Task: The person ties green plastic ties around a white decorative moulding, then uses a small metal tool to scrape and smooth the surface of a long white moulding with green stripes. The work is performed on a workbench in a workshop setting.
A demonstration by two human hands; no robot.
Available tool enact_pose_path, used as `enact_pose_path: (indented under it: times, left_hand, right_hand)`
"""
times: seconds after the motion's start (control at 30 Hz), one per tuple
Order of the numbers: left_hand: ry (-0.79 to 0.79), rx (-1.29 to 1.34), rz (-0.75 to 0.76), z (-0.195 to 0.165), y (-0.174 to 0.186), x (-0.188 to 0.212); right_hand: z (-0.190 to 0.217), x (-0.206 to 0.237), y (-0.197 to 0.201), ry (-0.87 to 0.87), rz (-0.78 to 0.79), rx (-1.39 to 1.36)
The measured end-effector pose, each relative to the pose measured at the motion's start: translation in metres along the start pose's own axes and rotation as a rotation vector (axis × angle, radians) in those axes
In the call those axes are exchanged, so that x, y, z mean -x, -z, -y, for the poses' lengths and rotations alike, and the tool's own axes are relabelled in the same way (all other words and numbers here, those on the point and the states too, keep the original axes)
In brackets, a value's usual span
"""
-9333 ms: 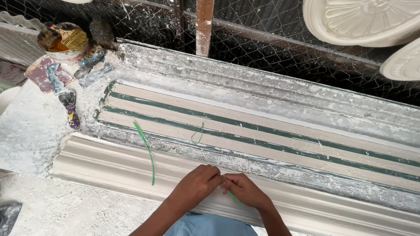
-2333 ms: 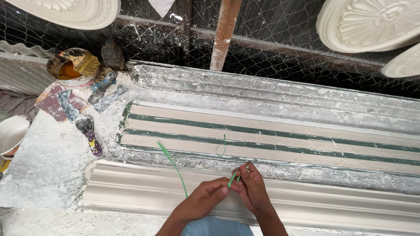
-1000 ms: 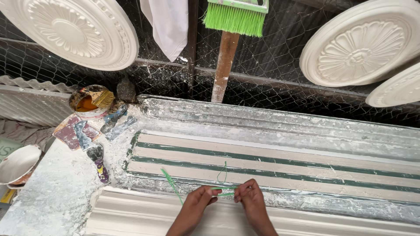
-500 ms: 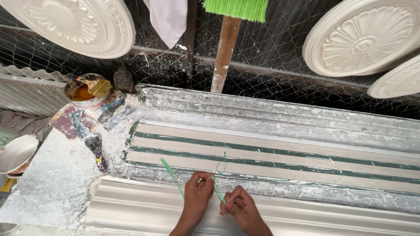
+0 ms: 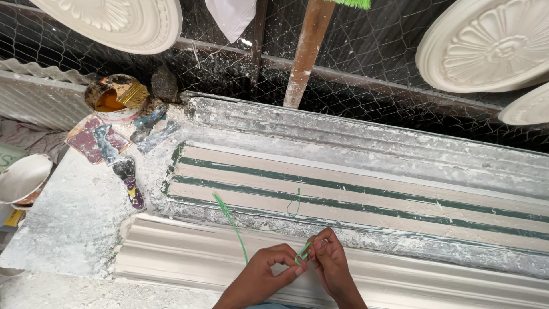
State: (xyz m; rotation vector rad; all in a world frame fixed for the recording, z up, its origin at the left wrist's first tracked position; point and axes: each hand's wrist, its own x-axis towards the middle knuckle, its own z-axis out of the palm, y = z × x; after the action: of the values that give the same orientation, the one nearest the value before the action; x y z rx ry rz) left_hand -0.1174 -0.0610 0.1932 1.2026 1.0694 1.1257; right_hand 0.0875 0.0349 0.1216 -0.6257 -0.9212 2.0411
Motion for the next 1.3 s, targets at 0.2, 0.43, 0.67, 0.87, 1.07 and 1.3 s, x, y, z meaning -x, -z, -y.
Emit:
enact_pose_path:
  times: [0.2, 0.43, 0.67, 0.87, 1.07, 1.3]
  left_hand:
    - [0.063, 0.26, -0.315, 0.054, -0.001, -0.017]
    - [0.043, 0.072, -0.717, 0.082, 0.003, -0.043]
    - [0.129, 0.711, 0.024, 0.031, 0.022, -0.007]
    - [0.057, 0.212, 0.11, 0.029, 0.014, -0.011]
    - [0.059, 0.143, -0.425, 0.07, 0.009, -0.039]
    - [-0.033, -0.208, -0.591, 0.074, 0.025, -0.056]
  right_hand:
    - [-0.008, 0.008, -0.013, 0.024, 0.053, 0.171]
    - [-0.023, 0.007, -0.006, -0.085, 0.039, 0.476]
    - [-0.013, -0.002, 0.014, -0.019, -0.079, 0.046]
    - [-0.022, -0.002, 0.003, 0.008, -0.072, -0.058]
    - [-0.028, 0.007, -0.009, 0.042, 0.055, 0.249]
    - [-0.016, 0.008, -0.002, 0.05, -0.017, 0.559]
